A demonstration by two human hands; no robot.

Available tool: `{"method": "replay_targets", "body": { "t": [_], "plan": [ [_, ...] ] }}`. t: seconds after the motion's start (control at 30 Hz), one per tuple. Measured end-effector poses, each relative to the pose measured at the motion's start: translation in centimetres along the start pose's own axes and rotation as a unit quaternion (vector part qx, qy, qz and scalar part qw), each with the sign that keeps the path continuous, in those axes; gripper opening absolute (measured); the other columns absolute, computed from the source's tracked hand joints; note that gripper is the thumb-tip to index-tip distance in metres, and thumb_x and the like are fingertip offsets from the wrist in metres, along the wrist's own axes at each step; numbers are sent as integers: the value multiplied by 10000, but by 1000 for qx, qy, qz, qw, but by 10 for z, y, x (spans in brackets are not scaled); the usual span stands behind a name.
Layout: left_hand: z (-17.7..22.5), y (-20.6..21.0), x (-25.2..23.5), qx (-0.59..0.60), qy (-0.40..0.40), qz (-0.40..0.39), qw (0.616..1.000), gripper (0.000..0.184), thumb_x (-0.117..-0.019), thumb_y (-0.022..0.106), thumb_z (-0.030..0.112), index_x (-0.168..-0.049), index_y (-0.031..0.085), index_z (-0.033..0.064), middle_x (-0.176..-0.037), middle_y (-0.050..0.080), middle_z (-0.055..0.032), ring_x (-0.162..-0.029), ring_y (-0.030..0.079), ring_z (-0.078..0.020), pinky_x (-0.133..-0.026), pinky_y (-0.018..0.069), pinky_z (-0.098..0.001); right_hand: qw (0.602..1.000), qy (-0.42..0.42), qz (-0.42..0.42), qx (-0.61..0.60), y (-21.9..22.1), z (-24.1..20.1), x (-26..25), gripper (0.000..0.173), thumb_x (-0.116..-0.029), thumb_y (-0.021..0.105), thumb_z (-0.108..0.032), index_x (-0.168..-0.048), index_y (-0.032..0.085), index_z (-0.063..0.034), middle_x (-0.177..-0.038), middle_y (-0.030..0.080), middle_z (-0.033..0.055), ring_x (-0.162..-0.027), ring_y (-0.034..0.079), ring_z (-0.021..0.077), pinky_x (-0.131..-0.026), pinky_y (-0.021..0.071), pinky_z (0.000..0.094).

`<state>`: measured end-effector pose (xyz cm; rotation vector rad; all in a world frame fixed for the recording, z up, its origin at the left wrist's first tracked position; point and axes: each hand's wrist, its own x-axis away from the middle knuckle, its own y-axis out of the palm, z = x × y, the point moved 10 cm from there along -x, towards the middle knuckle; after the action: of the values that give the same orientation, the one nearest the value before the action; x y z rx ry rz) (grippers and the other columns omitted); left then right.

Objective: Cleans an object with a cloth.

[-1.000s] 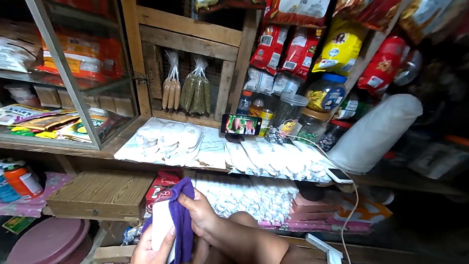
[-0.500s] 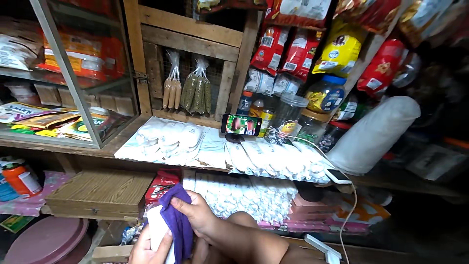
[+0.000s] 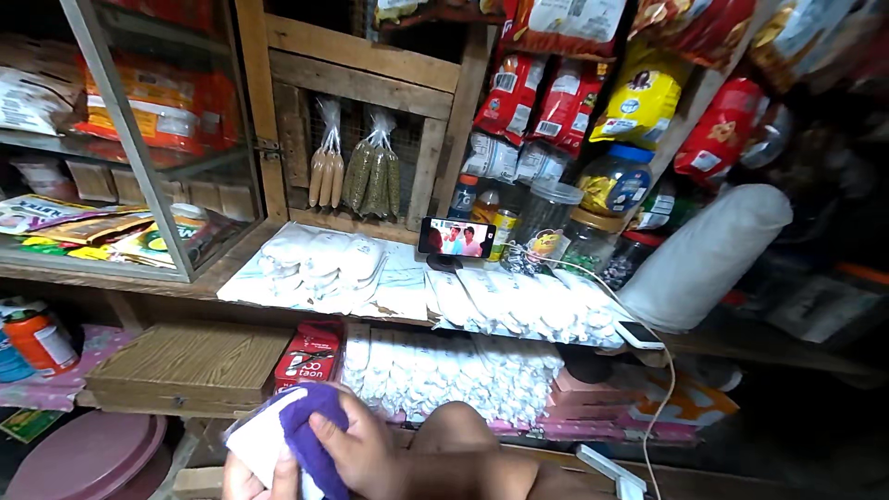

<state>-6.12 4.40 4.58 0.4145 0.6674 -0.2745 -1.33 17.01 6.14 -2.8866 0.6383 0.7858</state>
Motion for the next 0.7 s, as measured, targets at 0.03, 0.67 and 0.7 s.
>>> {"method": "replay_targets", "body": {
  "t": [0.03,0.67,0.7],
  "plan": [
    [1,-4,-1,14,1,11,1000,397,-991,595,169,-1314,430,8,-1170,656,167,-1096,618,49,-996,524,-219,998,-38,-15,43,6,-5,6,392,-998,558,-76,-1302,571,171,-1353,590,285,-1291,570,234,-1122,429,337],
    [-7,3,8,50,15,-39,998,344,-1044,550,257,-1365,488,149,-1254,652,129,-1194,596,-21,-1070,473,-273,972,-178,-127,86,23,-44,-15,476,-988,477,-50,-1388,476,208,-1536,352,390,-1469,382,400,-1232,303,411],
    [-7,5,6,52,9,-40,998,344,-1042,548,251,-1354,480,124,-1250,652,122,-1189,598,-23,-1070,475,-282,973,-176,-118,94,22,-44,-16,463,-985,482,-54,-1377,504,192,-1518,382,387,-1452,402,400,-1220,319,418]
  ]
}}
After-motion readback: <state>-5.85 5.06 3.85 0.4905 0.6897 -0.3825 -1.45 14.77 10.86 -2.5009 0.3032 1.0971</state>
